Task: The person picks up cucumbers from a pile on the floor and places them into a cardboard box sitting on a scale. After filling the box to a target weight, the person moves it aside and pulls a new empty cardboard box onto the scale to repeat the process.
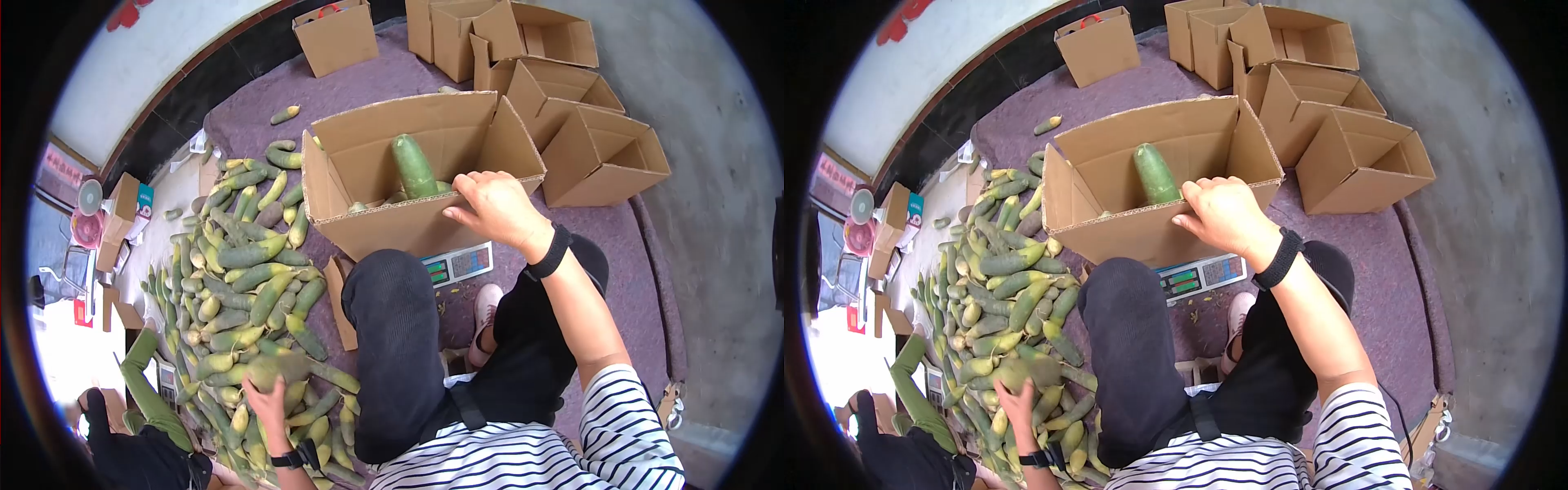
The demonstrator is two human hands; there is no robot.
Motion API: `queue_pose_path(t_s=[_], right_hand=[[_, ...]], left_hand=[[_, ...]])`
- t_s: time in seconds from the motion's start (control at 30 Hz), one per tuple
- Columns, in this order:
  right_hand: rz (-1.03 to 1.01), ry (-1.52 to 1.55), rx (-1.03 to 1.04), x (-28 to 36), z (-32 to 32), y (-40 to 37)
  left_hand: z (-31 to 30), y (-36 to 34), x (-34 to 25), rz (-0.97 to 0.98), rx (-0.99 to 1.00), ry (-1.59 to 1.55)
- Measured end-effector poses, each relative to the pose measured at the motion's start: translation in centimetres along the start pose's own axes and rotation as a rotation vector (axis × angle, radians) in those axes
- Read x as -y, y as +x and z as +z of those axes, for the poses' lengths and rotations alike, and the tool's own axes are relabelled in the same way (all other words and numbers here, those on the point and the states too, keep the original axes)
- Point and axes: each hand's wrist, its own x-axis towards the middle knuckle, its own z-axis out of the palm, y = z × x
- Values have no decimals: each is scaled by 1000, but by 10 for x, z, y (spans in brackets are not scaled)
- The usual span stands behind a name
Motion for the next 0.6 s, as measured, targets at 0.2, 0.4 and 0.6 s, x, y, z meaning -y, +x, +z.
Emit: queue_pose_path(t_s=[0.2, 0.4, 0.6], right_hand=[[-20, -13, 17, 0, -4, -3], [-36, 47, -9, -2, -4, -2], [-42, 26, -14, -5, -9, -3]], left_hand=[[-11, 67, -179, 278, -90, -736], [37, 88, -292, 424, 161, -851], [62, 59, -238, 325, 151, -524]])
